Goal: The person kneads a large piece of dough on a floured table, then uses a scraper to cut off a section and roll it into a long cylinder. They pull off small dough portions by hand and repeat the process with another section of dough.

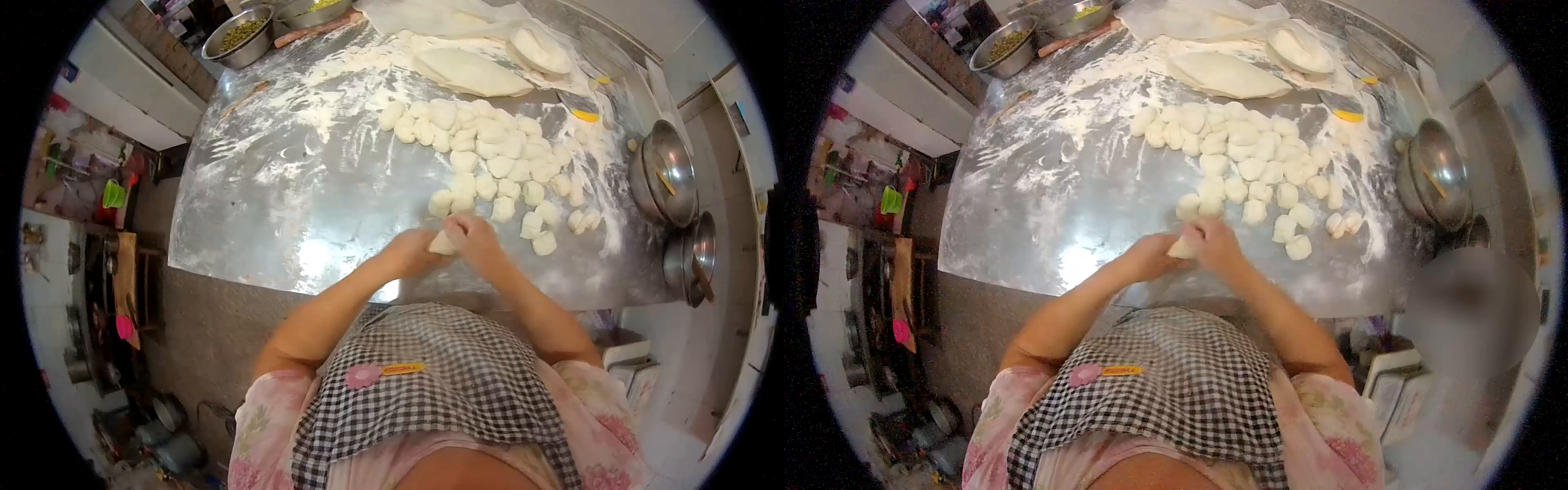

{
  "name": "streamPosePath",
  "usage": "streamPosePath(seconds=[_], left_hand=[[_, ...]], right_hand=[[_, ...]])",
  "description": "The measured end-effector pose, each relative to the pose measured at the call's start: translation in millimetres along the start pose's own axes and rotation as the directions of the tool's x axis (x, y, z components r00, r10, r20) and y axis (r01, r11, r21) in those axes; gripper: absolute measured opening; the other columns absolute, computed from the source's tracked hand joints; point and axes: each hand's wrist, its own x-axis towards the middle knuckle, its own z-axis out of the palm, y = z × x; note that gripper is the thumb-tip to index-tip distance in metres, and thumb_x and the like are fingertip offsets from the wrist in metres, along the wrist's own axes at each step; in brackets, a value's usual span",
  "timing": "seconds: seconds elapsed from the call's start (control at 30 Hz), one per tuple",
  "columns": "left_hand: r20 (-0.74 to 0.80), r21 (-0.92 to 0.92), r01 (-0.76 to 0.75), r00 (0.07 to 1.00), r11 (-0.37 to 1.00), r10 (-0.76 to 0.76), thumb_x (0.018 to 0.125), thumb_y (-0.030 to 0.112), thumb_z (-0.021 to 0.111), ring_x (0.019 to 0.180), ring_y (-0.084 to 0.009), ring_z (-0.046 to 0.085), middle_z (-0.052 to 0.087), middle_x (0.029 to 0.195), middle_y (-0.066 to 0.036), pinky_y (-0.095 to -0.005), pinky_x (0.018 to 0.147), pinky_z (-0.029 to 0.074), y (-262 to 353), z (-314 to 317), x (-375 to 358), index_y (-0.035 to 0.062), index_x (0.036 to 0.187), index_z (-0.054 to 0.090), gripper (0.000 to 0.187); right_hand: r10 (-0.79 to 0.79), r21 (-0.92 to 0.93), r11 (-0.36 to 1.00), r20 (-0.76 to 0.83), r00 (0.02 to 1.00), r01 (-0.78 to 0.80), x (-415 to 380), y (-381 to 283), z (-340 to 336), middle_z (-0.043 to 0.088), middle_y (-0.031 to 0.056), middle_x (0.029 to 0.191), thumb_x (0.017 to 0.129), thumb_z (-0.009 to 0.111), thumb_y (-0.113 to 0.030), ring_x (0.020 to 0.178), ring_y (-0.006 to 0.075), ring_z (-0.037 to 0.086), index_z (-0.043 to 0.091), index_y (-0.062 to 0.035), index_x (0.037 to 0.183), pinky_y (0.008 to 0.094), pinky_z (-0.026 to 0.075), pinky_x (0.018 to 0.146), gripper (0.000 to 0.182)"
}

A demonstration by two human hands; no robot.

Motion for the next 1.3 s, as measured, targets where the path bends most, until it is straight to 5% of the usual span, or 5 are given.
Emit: streamPosePath(seconds=[0.2, 0.9, 1.1, 1.2, 1.3], left_hand=[[0.232, -0.756, 0.118, 0.968, 0.643, 0.096, 0.092, 0.015, 0.058, 0.085, -0.0149, 0.058, 0.06, 0.094, -0.005, -0.03, 0.074, 0.05, -19.0, 42.9, 0.7, 0.0042, 0.118, 0.053, 0.029], [0.032, -0.866, 0.09, 0.992, 0.493, -0.124, 0.098, 0.025, 0.044, 0.073, -0.0156, 0.058, 0.059, 0.08, -0.004, -0.0299, 0.067, 0.049, 40.7, 85.3, -11.3, 0.0055, 0.099, 0.057, 0.023], [-0.046, 0.072, -0.58, 0.811, 0.812, 0.583, 0.085, 0.013, 0.055, 0.09, -0.0313, 0.058, 0.06, 0.098, -0.013, -0.0426, 0.08, 0.047, 119.9, 56.4, -31.8, 0.0038, 0.107, 0.056, 0.025], [-0.606, 0.427, -0.455, 0.496, 0.781, 0.621, 0.076, 0.011, 0.059, 0.102, -0.0348, 0.054, 0.059, 0.109, -0.014, -0.044, 0.086, 0.044, 100.6, 34.4, 2.9, 0.0039, 0.116, 0.055, 0.041], [-0.579, 0.46, -0.16, 0.692, 0.873, 0.432, 0.072, 0.014, 0.067, 0.109, -0.0356, 0.053, 0.056, 0.12, -0.017, -0.0446, 0.092, 0.043, 33.9, 48.4, 12.5, 0.0095, 0.13, 0.049, 0.061]], right_hand=[[-0.099, -0.114, 0.989, -0.016, 0.995, 0.097, -16.3, 6.3, -7.4, 0.061, 0.014, 0.085, 0.083, 0.062, -0.022, 0.08, 0.0235, 0.059, 0.063, 0.0005, 0.09, 0.0353, 0.046, 0.073, 0.023], [-0.218, -0.016, 0.974, 0.174, 0.96, 0.224, -45.6, 19.8, -48.1, 0.063, 0.0117, 0.093, 0.078, 0.07, -0.023, 0.082, 0.0241, 0.06, 0.066, -0.003, 0.091, 0.0347, 0.048, 0.073, 0.024], [-0.499, -0.546, 0.708, 0.06, 0.864, 0.447, 18.8, 54.8, -67.6, 0.061, 0.0072, 0.098, 0.087, 0.058, -0.03, 0.081, 0.019, 0.058, 0.065, -0.0055, 0.092, 0.0325, 0.047, 0.069, 0.026], [-0.234, 0.324, 0.914, -0.074, 0.969, 0.245, 12.2, 27.8, -64.1, 0.059, 0.0049, 0.099, 0.093, 0.051, -0.035, 0.079, 0.0155, 0.057, 0.064, -0.0067, 0.092, 0.031, 0.046, 0.065, 0.031], [0.245, 0.527, 0.74, 0.368, 0.897, -0.418, -17.6, -7.0, -52.4, 0.059, 0.0028, 0.091, 0.098, 0.046, -0.037, 0.069, 0.0118, 0.051, 0.056, -0.009, 0.12, 0.0254, 0.043, 0.058, 0.037]])
